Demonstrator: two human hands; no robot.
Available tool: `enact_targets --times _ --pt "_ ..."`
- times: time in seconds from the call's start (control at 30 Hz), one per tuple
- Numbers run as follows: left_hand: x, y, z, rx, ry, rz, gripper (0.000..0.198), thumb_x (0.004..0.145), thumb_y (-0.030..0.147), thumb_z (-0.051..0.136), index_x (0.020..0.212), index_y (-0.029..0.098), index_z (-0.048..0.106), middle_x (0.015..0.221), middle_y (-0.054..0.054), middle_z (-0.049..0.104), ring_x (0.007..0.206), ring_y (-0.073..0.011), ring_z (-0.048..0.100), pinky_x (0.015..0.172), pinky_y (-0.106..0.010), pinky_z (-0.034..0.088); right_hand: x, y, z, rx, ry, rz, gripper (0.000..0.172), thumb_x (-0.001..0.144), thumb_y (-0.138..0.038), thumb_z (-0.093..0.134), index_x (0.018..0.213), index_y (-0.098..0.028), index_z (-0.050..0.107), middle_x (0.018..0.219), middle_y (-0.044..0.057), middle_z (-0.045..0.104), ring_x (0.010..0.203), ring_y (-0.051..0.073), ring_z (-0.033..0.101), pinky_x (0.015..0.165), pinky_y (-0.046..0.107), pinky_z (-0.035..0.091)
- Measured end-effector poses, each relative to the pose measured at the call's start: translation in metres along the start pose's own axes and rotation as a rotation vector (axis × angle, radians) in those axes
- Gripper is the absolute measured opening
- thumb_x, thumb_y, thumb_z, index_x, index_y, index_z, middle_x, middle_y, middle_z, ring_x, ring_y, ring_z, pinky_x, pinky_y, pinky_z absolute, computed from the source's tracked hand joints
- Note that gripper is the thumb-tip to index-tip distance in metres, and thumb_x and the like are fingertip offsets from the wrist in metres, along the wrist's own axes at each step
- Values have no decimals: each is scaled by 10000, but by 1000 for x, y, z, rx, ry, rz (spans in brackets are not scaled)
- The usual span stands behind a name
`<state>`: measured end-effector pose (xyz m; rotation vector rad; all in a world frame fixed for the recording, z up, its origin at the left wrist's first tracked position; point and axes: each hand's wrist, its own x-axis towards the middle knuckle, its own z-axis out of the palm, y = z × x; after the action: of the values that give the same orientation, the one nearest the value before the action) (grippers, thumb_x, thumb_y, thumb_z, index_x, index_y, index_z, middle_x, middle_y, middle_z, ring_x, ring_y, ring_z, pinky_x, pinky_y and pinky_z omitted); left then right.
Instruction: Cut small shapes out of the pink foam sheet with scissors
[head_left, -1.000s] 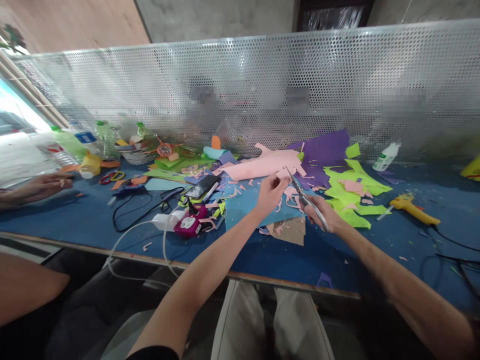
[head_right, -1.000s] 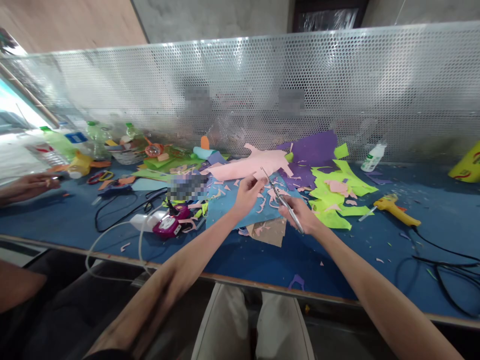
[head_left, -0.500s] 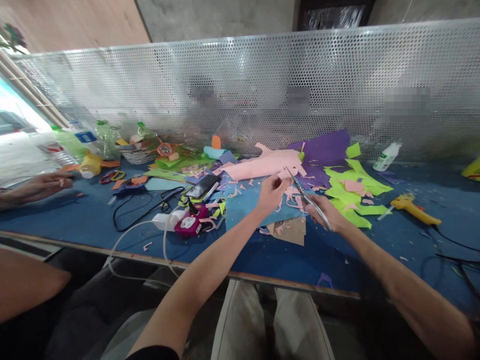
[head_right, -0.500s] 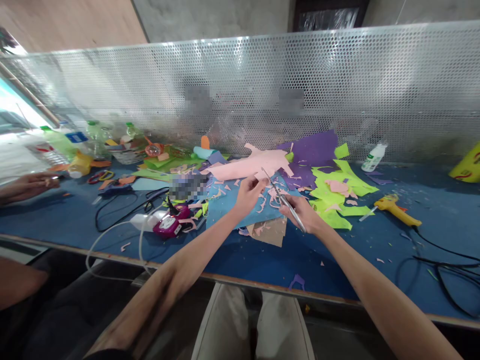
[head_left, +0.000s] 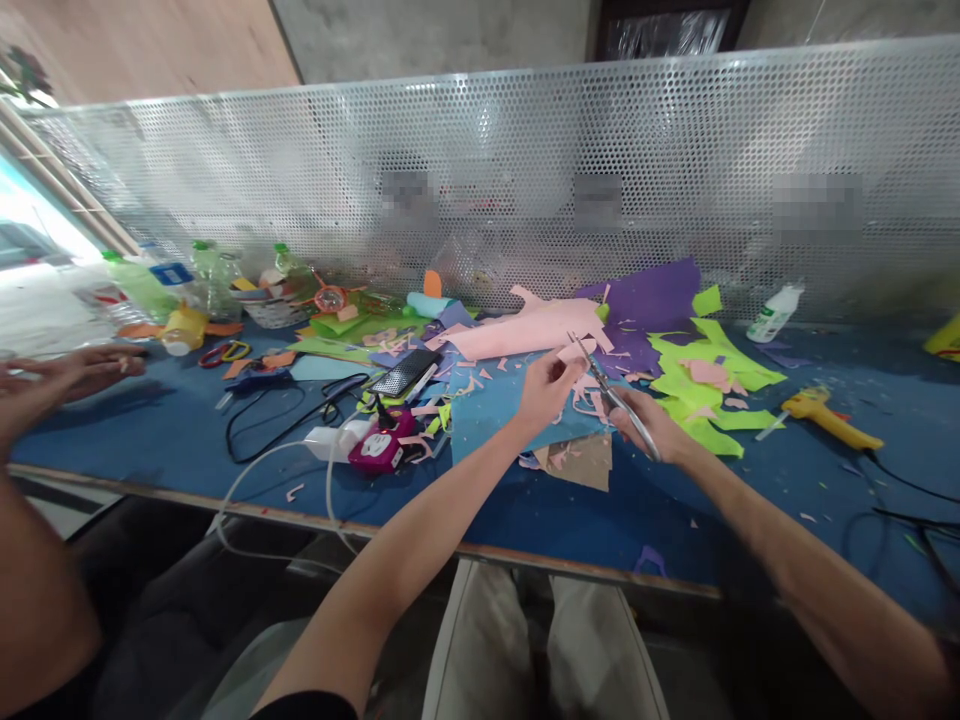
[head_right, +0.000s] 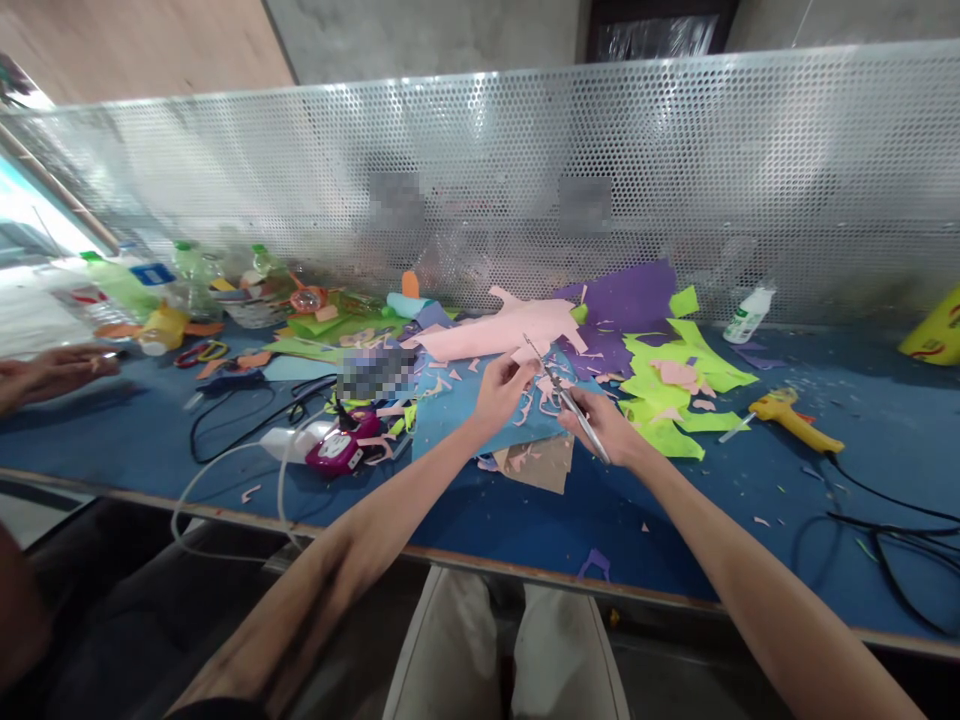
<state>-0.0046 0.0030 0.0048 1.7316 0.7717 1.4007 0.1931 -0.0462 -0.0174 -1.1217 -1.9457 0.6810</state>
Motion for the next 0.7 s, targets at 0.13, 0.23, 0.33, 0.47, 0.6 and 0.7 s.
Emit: enact_targets --times 0.13,0.23,0.33,0.47,0.6,0.7 --pt "4 9 -6 -17 26 26 274 927 433 579 826 181 617 649 27 458 594 -110 386 574 -257 313 1 -5 -2 -10 -22 39 428 844 -656 531 781 -232 522 604 -57 456 497 118 416 477 258 354" --pt "6 12 -8 -52 -8 16 258 922 403 576 798 180 615 689 12 510 616 -112 417 596 -253 347 1 -6 -3 -2 -15 48 428 837 -655 548 783 -230 527 600 -59 453 498 116 406 478 259 350" --pt "5 8 -7 -40 -45 -1 275 917 412 591 771 178 600 685 14 515 616 -109 424 602 -252 352 0 -4 -3 34 -12 9 411 864 -643 535 819 -235 534 628 -42 480 514 130 440 497 275 388" --pt "3 1 -4 -45 -80 18 271 907 393 599 741 180 577 662 21 504 613 -109 448 609 -256 359 -2 0 -6 100 -105 -30 447 890 -672 472 880 -232 552 683 -13 521 544 156 510 534 305 454" --pt "3 1 -4 -34 -83 -3 277 885 374 613 695 182 552 628 24 491 592 -109 450 592 -258 355 -3 3 -9 104 -138 -43 507 893 -713 412 903 -228 560 692 -8 531 548 156 521 541 304 461" --pt "2 4 -4 -28 -99 -15 306 889 399 617 686 180 548 627 17 499 585 -109 449 584 -262 352 -3 3 -8 64 -113 -52 521 895 -724 387 914 -231 554 687 -10 527 541 157 526 532 301 450"
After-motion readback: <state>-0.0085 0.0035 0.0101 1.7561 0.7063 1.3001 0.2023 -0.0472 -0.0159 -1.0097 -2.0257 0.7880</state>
